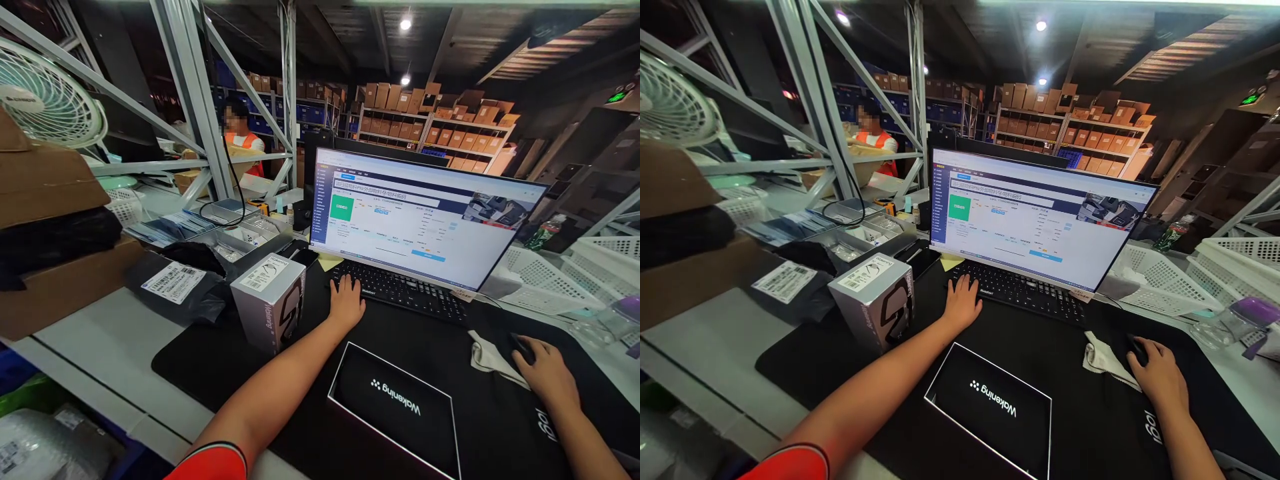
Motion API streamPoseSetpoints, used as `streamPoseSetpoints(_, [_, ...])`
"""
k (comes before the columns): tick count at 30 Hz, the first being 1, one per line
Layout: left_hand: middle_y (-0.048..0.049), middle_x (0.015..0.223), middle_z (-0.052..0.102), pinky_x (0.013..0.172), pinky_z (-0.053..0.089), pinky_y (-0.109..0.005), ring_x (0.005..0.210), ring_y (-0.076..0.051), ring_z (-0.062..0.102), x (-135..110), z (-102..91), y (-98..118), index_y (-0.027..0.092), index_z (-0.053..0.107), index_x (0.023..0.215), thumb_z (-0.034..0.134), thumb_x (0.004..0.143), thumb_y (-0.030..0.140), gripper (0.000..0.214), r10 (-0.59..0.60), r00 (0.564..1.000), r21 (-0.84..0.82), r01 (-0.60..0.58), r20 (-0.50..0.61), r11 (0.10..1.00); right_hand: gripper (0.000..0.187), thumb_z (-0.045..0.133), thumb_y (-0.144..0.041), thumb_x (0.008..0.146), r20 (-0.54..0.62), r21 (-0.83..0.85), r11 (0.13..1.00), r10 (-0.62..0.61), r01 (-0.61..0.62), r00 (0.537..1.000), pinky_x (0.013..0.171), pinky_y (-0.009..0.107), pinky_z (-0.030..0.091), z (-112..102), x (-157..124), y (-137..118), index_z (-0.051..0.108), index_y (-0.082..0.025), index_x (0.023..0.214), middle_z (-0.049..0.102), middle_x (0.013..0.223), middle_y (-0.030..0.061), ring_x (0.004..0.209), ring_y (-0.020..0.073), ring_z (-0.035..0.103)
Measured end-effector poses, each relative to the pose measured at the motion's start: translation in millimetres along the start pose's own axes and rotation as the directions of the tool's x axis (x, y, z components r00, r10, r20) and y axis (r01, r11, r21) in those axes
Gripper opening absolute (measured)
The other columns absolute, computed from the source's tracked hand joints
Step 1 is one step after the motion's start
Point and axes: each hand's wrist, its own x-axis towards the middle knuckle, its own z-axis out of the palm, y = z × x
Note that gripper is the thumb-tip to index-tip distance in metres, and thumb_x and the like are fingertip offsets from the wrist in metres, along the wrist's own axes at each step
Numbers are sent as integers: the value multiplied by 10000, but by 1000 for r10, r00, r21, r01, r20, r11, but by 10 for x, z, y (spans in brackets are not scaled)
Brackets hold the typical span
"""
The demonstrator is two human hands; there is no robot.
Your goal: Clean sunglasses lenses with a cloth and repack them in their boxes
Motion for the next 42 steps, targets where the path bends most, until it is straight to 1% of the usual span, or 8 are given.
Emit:
streamPoseSetpoints(5, [-216,1601,397,1235,219,-631,1511,-348,330,-6,-38,9,130,461,1488,507,951,359,586,-6,1000,7,6,15,1000,616,403,-530,815,-11,-26,1000,-15,14,1000,1016,509,498,46,2,54,665,-180,1249,598,1278,164,1298,377,534])
streamPoseSetpoints(11, [-221,1604,387,1236,216,-629,1513,-354,325,-9,-34,9,118,450,1497,493,957,359,592,0,1000,17,-1,19,1000,638,410,-516,795,-36,2,999,-34,34,999,1096,503,446,126,40,122,675,-130,1229,596,1233,185,1296,377,529])
streamPoseSetpoints(13, [-210,1604,394,1237,220,-621,1511,-349,329,-9,-29,9,132,455,1493,494,956,361,585,-5,1000,25,5,17,1000,647,419,-517,804,-33,4,999,-31,32,999,1097,510,443,140,46,134,657,-136,1269,584,1257,184,1317,380,514])
streamPoseSetpoints(16, [-202,1600,404,1239,226,-614,1507,-347,338,-5,-24,7,140,463,1490,495,953,364,583,-7,1000,37,7,10,999,646,448,-515,831,-2,-21,999,31,-31,1000,1038,514,485,93,32,89,615,-182,1359,555,1311,182,1286,377,544])
streamPoseSetpoints(20, [-215,1593,410,1230,244,-620,1496,-354,354,0,-26,9,125,474,1483,496,949,363,585,9,1000,47,-9,-3,999,595,460,-471,878,-7,-69,992,103,-103,995,942,498,521,-58,-40,-51,621,-154,1355,561,1297,198,1194,384,595])
streamPoseSetpoints(23, [-231,1586,413,1219,251,-634,1486,-369,363,5,-30,13,109,481,1474,490,946,342,578,19,1000,53,-18,-17,998,561,466,-453,901,-15,-98,988,116,-117,993,898,457,531,-132,-92,-123,611,-165,1360,544,1330,183,1101,344,634])
streamPoseSetpoints(29, [-246,1571,426,1206,265,-642,1478,-382,373,32,-20,3,90,478,1470,478,940,327,581,39,999,68,-37,-28,997,467,512,-403,926,-45,-110,987,112,-117,993,941,382,509,-111,-101,-112,624,-215,1338,541,1347,136,1117,280,626])
streamPoseSetpoints(42, [-230,1565,444,1204,290,-633,1469,-369,394,17,-34,5,91,492,1471,475,948,334,577,42,998,102,-38,-37,994,469,497,-406,947,-45,-90,989,117,-120,992,971,426,504,-88,-100,-104,640,-191,1339,514,1382,164,1149,321,619])
